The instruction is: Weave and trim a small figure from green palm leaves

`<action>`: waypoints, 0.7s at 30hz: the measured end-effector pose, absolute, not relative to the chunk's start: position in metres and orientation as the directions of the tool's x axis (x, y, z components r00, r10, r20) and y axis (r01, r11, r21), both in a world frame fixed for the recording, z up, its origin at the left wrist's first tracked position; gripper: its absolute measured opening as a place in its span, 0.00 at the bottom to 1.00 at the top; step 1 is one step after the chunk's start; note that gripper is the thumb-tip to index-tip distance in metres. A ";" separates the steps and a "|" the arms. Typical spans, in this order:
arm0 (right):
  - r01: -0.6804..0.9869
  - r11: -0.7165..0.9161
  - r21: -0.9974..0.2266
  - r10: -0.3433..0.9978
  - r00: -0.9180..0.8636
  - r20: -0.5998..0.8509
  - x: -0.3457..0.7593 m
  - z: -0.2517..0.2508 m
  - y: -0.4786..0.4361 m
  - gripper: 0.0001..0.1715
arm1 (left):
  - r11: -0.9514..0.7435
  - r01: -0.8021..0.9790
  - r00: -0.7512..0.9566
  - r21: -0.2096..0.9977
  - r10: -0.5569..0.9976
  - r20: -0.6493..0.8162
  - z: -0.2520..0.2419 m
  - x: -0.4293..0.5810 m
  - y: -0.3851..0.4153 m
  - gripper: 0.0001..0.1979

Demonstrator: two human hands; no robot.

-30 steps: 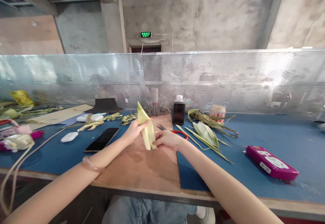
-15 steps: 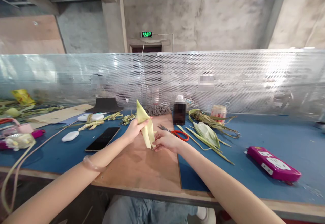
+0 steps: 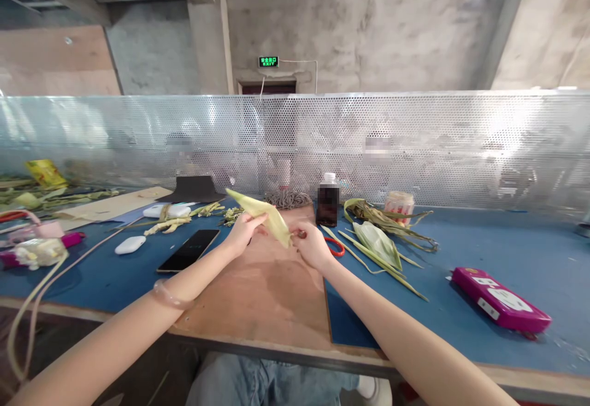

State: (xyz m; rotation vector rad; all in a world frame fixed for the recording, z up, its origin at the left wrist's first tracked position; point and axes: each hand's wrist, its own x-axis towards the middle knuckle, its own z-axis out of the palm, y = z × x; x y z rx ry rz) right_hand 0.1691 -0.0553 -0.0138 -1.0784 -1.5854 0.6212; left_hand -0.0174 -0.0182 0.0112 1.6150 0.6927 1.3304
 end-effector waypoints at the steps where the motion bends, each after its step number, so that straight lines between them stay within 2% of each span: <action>1: 0.395 0.520 -0.757 0.828 -0.016 0.561 0.170 -0.014 -0.055 0.07 | -0.443 -0.132 0.262 0.887 0.847 0.462 0.011 -0.018 -0.017 0.19; 3: 0.466 0.610 -0.640 0.733 -0.025 0.680 0.171 -0.014 -0.055 0.07 | -0.462 -0.142 0.248 0.875 0.839 0.484 0.012 -0.020 -0.014 0.16; 5: 0.467 0.650 -0.600 0.684 -0.014 0.730 0.171 -0.013 -0.056 0.08 | -0.491 -0.160 0.249 0.856 0.819 0.517 0.012 -0.024 -0.011 0.12; 8: 0.448 0.650 -0.613 0.662 0.062 0.747 0.169 -0.010 -0.060 0.09 | -0.522 -0.271 0.312 0.809 0.748 0.586 0.012 -0.029 -0.008 0.04; 10: 0.436 0.641 -0.632 0.656 0.116 0.745 0.169 -0.005 -0.064 0.08 | -0.513 -0.312 0.356 0.800 0.717 0.599 0.013 -0.031 -0.007 0.02; 14: 0.411 0.668 -0.620 0.603 0.189 0.775 0.170 0.004 -0.072 0.09 | -0.486 -0.253 0.340 0.837 0.765 0.547 0.017 -0.030 -0.013 0.02; 17: 0.409 0.698 -0.588 0.565 0.191 0.803 0.170 0.005 -0.072 0.10 | -0.469 -0.184 0.383 0.864 0.775 0.502 0.023 -0.026 -0.025 0.06; 21: 0.411 0.693 -0.592 0.592 0.145 0.793 0.168 0.000 -0.068 0.06 | -0.478 -0.126 0.497 0.869 0.727 0.473 0.023 -0.020 -0.036 0.25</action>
